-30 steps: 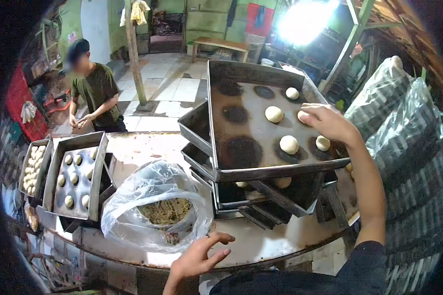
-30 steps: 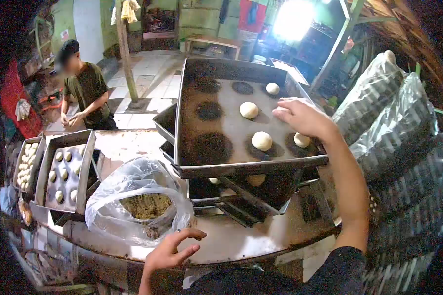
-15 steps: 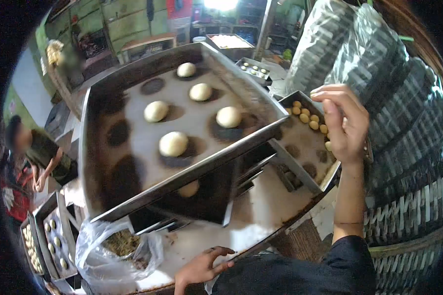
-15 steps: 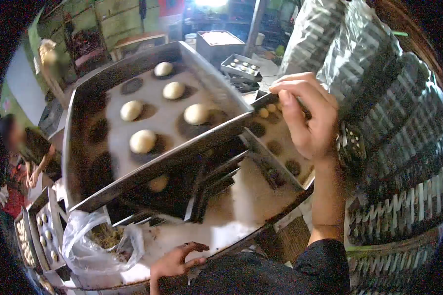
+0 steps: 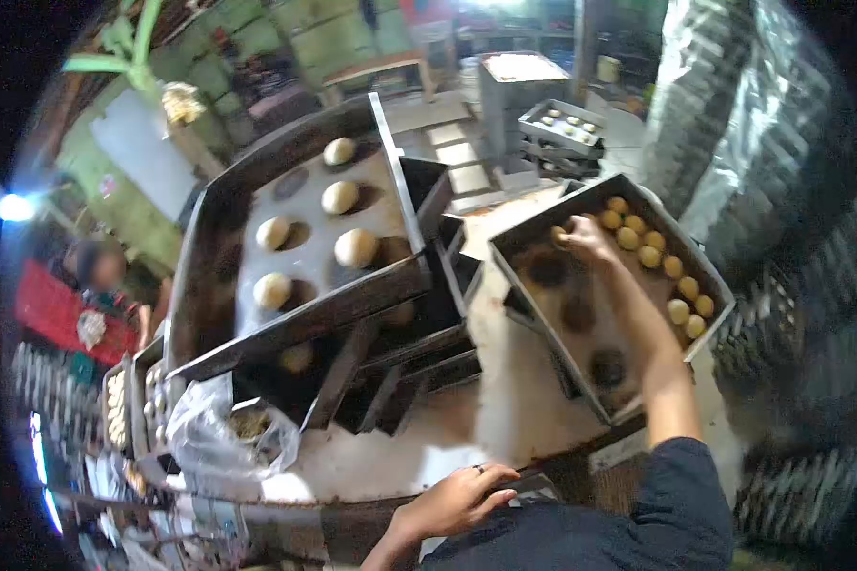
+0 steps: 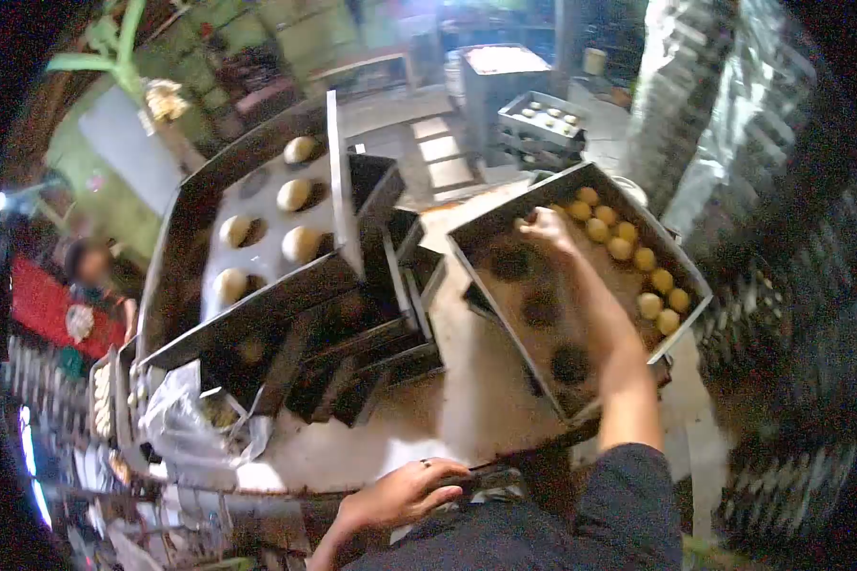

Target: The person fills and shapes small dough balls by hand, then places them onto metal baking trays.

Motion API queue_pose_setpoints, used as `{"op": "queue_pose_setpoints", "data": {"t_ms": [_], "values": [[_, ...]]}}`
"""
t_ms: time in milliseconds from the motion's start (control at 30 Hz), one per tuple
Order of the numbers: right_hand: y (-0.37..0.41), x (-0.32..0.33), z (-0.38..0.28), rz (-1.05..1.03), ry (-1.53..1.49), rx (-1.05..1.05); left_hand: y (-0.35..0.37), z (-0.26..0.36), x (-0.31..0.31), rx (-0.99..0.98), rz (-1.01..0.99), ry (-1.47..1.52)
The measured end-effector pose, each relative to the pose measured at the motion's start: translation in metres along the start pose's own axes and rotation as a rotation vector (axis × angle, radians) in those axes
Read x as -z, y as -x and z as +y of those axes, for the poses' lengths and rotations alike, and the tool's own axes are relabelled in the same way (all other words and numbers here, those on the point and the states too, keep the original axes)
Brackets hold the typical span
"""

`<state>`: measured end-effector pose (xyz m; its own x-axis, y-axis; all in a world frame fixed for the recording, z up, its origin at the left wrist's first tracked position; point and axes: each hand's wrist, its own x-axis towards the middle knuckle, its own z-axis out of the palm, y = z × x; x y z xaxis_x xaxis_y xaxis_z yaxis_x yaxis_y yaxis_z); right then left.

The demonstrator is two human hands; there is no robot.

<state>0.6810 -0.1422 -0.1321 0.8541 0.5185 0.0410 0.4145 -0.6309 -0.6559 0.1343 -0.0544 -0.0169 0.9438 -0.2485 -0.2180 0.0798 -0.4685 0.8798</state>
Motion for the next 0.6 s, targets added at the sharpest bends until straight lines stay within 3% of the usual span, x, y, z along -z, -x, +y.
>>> {"op": "queue_pose_setpoints", "data": {"t_ms": [100,133,200,233,267,300,333,367,400,433,500,567,600], "values": [[0.121,0.055,-0.112,-0.268,-0.612,0.092,0.028,-0.008,-0.018,0.045,0.132,0.089],[0.153,0.061,-0.131,-0.372,-0.616,0.119,0.038,-0.013,-0.027,0.008,0.207,0.184],[0.239,0.041,-0.172,-0.488,-1.081,0.202,0.062,-0.013,-0.034,0.096,0.328,0.450],[0.268,0.018,-0.177,-0.420,-0.697,0.316,0.076,-0.013,-0.042,0.112,0.445,0.549],[0.313,0.006,-0.216,-0.510,-0.690,0.264,0.087,-0.030,-0.054,0.075,0.554,0.697],[0.347,-0.036,-0.223,-0.463,-0.612,0.352,0.099,-0.046,-0.066,0.029,0.657,0.839],[0.399,-0.059,-0.254,-0.585,-0.561,0.147,0.118,-0.045,-0.075,0.033,0.796,1.133],[0.429,-0.120,-0.233,-0.626,-0.579,0.563,0.143,-0.069,-0.085,0.094,0.840,1.147],[0.478,-0.133,-0.271,-0.900,-0.675,0.488,0.175,-0.087,-0.101,0.134,1.010,1.194],[0.514,-0.141,-0.298,-0.721,-0.492,0.865,0.210,-0.098,-0.115,0.170,1.174,1.234],[0.576,-0.156,-0.332,-0.789,-0.571,0.944,0.289,-0.108,-0.144,0.100,1.382,1.314],[0.615,-0.173,-0.346,-0.916,-0.675,0.882,0.361,-0.107,-0.163,0.057,1.451,1.253],[0.631,-0.175,-0.361,-0.857,-0.646,0.935,0.381,-0.116,-0.173,-0.066,1.539,1.340]]}}
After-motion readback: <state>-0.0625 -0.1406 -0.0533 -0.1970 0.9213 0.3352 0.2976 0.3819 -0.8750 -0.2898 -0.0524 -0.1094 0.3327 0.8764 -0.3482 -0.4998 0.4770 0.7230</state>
